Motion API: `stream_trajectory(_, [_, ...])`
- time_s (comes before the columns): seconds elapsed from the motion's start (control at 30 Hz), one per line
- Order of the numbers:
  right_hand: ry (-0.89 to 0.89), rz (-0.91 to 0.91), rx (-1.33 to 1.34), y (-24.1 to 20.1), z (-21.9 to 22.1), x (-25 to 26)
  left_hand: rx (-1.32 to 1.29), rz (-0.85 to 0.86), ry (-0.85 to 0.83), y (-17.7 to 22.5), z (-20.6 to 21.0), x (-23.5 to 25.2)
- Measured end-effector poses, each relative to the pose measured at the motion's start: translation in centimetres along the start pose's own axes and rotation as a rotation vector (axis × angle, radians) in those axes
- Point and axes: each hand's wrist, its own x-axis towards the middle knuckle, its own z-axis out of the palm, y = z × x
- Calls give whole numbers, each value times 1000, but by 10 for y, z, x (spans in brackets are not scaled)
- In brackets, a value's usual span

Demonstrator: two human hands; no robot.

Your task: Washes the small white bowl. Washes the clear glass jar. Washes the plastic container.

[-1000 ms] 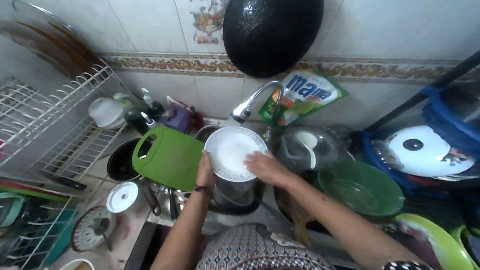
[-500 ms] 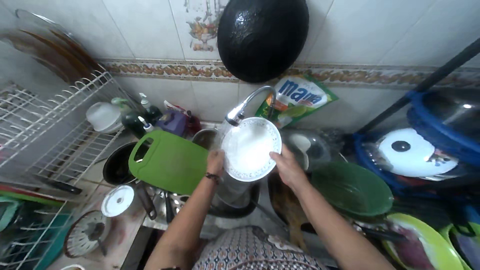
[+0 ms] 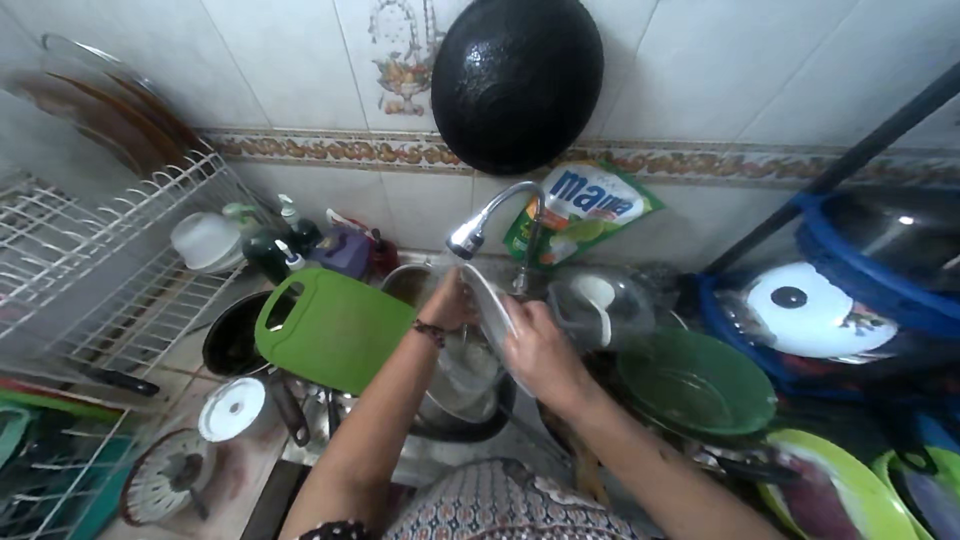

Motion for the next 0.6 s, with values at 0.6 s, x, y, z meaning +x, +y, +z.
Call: stream_trajectory(0.6, [-407,-198,-4,-4,74,50,-192,297,330,-4,-18,-33])
